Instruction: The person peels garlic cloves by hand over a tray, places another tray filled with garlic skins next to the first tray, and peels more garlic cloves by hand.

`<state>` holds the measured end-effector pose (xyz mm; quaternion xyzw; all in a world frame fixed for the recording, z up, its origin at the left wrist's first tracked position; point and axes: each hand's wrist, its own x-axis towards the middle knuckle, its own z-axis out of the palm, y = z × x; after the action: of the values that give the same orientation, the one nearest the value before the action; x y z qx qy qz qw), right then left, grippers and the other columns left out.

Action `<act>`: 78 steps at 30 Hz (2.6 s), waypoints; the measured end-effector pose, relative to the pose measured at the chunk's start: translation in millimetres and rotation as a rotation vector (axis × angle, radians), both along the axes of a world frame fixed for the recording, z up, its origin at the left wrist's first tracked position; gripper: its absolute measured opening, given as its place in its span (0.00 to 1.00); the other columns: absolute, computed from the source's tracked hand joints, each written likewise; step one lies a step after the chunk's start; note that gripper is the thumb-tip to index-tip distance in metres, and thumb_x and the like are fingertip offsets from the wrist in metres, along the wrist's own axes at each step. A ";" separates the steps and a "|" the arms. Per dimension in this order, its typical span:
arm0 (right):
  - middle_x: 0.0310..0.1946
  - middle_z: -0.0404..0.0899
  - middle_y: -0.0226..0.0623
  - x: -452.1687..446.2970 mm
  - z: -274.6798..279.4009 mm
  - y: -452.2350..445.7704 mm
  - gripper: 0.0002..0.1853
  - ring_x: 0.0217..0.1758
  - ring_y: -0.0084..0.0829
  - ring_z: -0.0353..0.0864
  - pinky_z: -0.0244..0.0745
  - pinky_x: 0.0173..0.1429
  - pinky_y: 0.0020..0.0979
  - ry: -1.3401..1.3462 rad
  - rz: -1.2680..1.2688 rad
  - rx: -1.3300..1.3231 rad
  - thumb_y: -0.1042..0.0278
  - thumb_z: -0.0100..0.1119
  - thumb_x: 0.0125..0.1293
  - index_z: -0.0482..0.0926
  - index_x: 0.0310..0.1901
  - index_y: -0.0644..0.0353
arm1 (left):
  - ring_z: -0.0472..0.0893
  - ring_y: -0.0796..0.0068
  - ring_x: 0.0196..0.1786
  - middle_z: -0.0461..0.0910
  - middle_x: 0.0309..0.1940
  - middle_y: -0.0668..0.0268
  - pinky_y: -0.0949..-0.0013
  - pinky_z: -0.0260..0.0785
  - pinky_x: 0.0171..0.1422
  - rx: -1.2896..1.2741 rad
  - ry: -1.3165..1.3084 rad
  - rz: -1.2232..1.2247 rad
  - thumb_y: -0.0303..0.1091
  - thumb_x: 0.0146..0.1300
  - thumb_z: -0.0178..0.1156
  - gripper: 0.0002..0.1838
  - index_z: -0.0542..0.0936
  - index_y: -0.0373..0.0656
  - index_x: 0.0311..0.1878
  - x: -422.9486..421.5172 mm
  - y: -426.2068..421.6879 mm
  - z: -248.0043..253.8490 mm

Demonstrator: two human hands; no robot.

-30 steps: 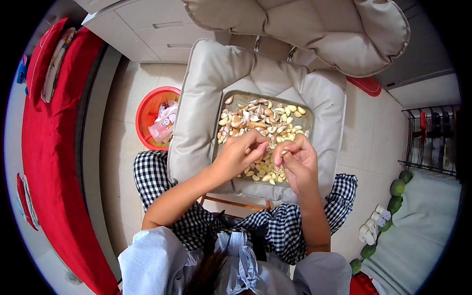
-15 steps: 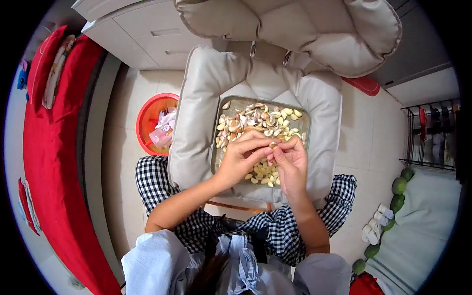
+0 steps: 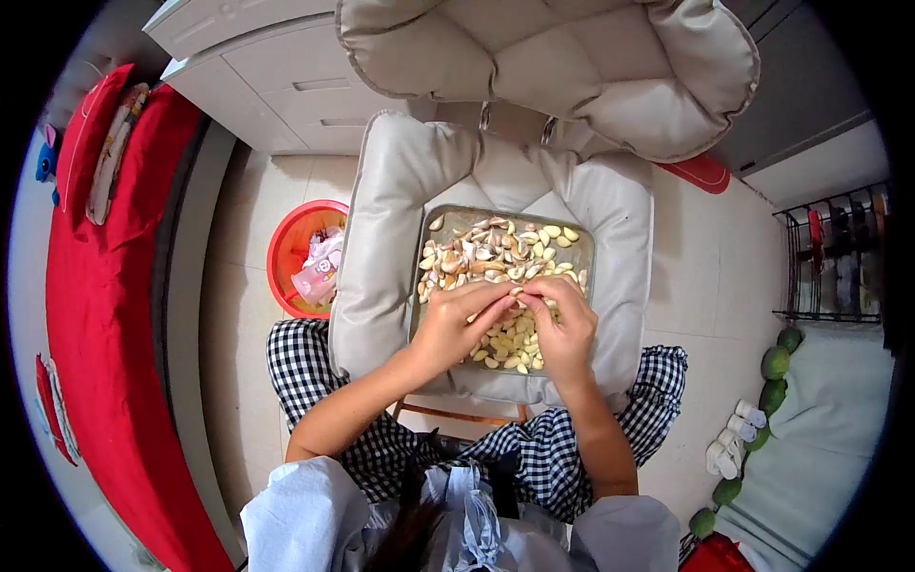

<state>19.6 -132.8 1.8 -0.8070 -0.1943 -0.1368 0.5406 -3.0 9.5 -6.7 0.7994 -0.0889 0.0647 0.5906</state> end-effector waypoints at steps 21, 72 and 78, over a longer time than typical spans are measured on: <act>0.27 0.73 0.41 22.9 25.1 -21.1 0.18 0.31 0.38 0.72 0.69 0.35 0.32 -0.127 0.344 -0.289 0.88 0.52 0.39 0.72 0.37 0.70 | 0.78 0.73 0.25 0.77 0.24 0.59 0.75 0.70 0.30 0.089 -0.114 -0.011 0.17 0.49 0.53 0.11 0.76 0.33 0.38 -1.0 -6.0 16.7; 0.27 0.74 0.36 7.8 54.1 6.5 0.08 0.31 0.28 0.74 0.69 0.36 0.24 -0.147 0.110 0.073 0.84 0.60 0.42 0.77 0.28 0.66 | 0.76 0.80 0.25 0.77 0.25 0.62 0.80 0.68 0.28 -0.262 -0.049 0.068 0.22 0.55 0.52 0.09 0.75 0.31 0.40 -6.4 -4.5 53.4; 0.26 0.75 0.38 8.2 50.2 6.0 0.08 0.29 0.29 0.74 0.69 0.34 0.25 -0.221 0.072 0.131 0.84 0.60 0.41 0.76 0.27 0.67 | 0.75 0.78 0.25 0.76 0.25 0.61 0.79 0.68 0.28 -0.212 -0.117 0.030 0.19 0.55 0.51 0.09 0.75 0.29 0.39 -6.1 -3.8 54.4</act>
<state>27.8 -126.8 52.0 -0.7425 -0.2723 -0.2180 0.5719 -9.1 5.7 47.7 0.7286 -0.1039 0.1291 0.6646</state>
